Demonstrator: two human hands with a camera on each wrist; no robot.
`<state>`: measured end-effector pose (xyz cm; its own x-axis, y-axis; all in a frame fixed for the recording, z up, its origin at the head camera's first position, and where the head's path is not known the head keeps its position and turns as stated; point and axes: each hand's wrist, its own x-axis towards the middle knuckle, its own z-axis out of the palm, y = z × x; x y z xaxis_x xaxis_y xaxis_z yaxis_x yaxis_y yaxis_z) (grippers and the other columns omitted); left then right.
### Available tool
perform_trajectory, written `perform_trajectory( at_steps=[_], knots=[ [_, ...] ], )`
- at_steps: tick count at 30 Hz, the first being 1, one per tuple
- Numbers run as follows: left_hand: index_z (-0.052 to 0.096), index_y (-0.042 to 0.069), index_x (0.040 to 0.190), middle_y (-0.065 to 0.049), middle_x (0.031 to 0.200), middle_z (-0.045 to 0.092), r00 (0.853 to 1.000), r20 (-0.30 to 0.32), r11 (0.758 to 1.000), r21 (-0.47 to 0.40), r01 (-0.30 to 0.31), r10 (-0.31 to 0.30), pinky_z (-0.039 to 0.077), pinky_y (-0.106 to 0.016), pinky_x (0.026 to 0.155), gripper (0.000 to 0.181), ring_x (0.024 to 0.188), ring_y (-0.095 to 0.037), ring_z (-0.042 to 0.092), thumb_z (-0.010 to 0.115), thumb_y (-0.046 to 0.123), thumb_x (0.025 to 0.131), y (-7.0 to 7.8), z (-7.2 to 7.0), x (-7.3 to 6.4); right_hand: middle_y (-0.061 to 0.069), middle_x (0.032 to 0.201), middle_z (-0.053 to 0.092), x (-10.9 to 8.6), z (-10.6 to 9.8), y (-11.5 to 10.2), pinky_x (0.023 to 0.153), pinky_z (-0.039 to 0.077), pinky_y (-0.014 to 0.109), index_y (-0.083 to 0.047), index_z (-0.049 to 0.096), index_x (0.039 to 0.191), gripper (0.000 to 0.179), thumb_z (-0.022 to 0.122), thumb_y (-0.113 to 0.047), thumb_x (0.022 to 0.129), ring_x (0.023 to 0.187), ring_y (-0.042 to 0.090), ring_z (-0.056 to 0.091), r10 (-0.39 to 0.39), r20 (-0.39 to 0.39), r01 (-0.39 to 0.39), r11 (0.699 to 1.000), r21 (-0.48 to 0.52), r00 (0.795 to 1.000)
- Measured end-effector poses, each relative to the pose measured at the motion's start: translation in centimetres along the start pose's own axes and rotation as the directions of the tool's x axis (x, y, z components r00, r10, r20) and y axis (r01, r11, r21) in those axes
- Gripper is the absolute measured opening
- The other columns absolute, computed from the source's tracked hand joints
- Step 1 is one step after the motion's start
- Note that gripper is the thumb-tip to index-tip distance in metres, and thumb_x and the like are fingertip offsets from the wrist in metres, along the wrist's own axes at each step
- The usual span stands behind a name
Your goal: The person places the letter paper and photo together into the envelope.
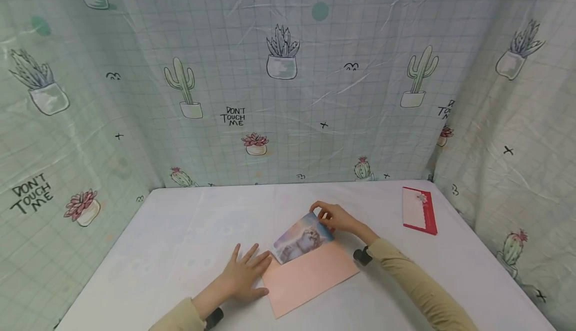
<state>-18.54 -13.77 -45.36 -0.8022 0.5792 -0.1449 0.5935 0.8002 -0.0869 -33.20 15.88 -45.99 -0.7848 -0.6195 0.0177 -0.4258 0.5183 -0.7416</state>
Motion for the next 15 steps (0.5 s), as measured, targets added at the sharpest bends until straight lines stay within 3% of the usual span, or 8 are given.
perform_trajectory(
  at_steps=[7, 15],
  knots=[
    [0.037, 0.017, 0.136, 0.0, 0.142, 0.037, 0.998, -0.056, 1.0, -0.024, -0.012, 0.011, 0.016, -0.064, 0.102, 0.066, 0.134, -0.03, 0.027, 0.044, 0.056, 0.084, -0.41, 0.7, 0.23, 0.015, 0.091, 0.058, -0.28, 0.31, -0.07, 0.042, 0.048, 0.031, -0.016, 0.042, 0.128, 0.044, 0.045, 0.003, 0.088, 0.051, 0.018, 0.053, -0.071, 0.04, 0.073, 0.996, -0.042, 0.997],
    [0.039, 0.019, 0.135, 0.001, 0.141, 0.039, 0.998, -0.065, 0.999, -0.038, 0.015, -0.018, 0.015, -0.064, 0.103, 0.066, 0.134, -0.028, 0.027, 0.044, 0.059, 0.082, -0.3, 0.96, 0.07, 0.014, 0.09, 0.057, -0.21, 0.75, 0.29, 0.04, 0.042, 0.022, -0.017, 0.049, 0.122, 0.046, 0.042, 0.009, 0.085, 0.051, 0.01, 0.045, -0.083, 0.097, 0.085, 0.996, -0.021, 0.992]
  ],
)
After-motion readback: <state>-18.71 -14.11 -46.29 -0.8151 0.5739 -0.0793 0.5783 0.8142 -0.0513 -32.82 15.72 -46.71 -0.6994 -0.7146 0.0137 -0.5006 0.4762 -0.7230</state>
